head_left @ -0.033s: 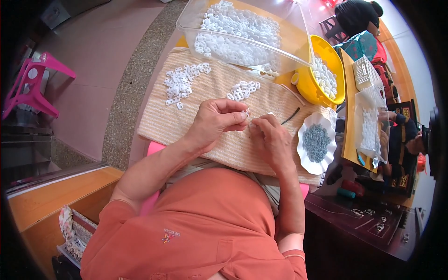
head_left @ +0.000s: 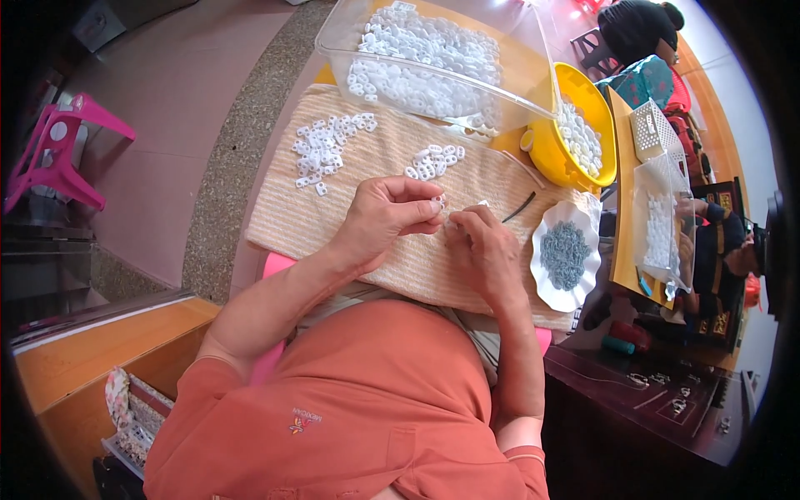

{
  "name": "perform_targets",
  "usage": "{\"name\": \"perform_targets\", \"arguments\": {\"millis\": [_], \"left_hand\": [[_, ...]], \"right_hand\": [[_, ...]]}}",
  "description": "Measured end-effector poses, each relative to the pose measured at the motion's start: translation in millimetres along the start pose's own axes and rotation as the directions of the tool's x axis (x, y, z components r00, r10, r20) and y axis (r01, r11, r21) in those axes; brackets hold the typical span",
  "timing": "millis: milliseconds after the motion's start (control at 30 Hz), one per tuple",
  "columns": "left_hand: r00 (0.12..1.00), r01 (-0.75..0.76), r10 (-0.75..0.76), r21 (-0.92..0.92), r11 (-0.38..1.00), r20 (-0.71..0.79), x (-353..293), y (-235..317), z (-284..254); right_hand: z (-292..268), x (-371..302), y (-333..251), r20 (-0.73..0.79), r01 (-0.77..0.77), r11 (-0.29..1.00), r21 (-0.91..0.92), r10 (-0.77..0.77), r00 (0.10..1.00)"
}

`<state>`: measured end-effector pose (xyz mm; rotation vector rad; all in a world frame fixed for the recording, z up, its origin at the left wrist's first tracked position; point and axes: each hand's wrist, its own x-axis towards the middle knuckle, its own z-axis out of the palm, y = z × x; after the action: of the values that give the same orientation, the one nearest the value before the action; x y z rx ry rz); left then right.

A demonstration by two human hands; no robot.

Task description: The person is manually assembling or inspecting small white plastic components at a workbench.

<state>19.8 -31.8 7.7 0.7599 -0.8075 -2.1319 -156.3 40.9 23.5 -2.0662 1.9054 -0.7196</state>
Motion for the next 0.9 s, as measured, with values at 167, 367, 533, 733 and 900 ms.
{"name": "perform_targets", "arguments": {"millis": [167, 367, 533, 733, 900], "left_hand": [[1.0, -0.001, 0.001, -0.015, 1.0, -0.001, 0.3, -0.1, 0.2], [1.0, -0.002, 0.002, -0.022, 1.0, 0.002, 0.9, -1.2, -0.8], [1.0, 0.01, -0.009, -0.031, 0.999, 0.003, 0.1, -1.3, 2.2], [0.999, 0.033, -0.033, -0.006, 0.999, 0.026, -0.1, -4.2, 1.8], [0.997, 0.055, -0.057, 0.049, 0.997, 0.05, 0.0, -8.6, 2.5]], "right_hand": [[1.2, 0.0, 1.1, 0.039, 0.029, 0.999, 0.015, -0.029, 0.999], [0.0, 0.5, 4.1, 0.054, 0.055, 0.998, 0.033, -0.056, 0.997], [0.9, -3.7, 17.0, 0.045, -0.031, 0.958, 0.284, 0.019, 0.999], [4.1, -10.6, 22.7, 0.133, -0.289, 0.734, 0.615, 0.264, 0.955], [5.7, -13.9, 29.6, 0.144, -0.299, 0.633, 0.714, 0.285, 0.948]]}}
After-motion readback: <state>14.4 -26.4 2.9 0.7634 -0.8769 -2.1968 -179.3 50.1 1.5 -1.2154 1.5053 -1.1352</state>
